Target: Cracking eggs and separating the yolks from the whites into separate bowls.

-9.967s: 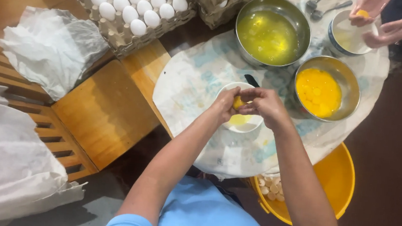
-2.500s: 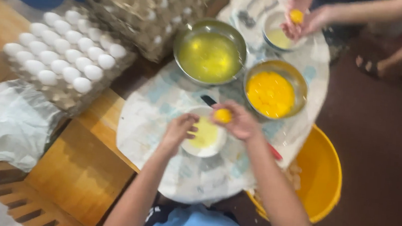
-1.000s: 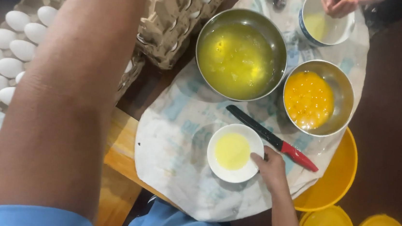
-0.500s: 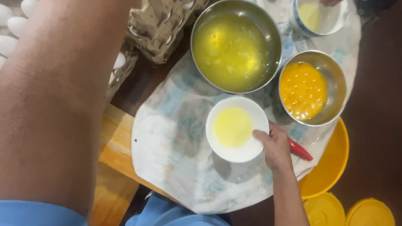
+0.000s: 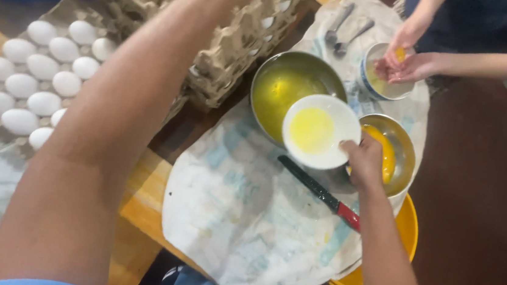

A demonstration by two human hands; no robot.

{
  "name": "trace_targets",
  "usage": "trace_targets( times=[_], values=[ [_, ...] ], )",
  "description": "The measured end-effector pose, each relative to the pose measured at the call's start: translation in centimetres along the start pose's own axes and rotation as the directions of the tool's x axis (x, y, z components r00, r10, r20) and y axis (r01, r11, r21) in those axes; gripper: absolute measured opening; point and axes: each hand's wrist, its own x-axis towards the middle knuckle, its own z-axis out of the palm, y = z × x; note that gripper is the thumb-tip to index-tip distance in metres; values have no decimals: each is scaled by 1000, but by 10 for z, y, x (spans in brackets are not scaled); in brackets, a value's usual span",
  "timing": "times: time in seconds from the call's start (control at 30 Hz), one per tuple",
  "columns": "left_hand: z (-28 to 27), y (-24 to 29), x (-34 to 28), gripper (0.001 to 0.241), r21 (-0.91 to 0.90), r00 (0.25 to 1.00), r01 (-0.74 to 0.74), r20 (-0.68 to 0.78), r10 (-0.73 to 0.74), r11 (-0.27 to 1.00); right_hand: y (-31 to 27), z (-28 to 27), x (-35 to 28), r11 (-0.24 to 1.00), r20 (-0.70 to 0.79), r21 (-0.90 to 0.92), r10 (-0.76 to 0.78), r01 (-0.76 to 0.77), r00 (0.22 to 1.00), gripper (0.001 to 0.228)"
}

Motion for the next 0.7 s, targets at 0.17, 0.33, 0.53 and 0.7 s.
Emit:
trace_targets(
  times=[0.17,0.33,0.53,0.7],
  values=[
    [-1,-8,-40,26,-27,999,38,-34,-39,999,30,3,52,1000,-6,14,25,-25,1000,26],
    [23,-27,-90,40,-80,995,88,51,-85,993,-33,5,38,955,5,-267,136,-130,991,45],
    [59,-89,-144,54,-133,976,217,8,-217,967,-26,0,69,733,166,-620,-226,280,960,27],
    [83,-125,-172,55,-395,924,356,10,-383,847,-8,8,93,428,229,-751,-546,503,806,26]
  ],
)
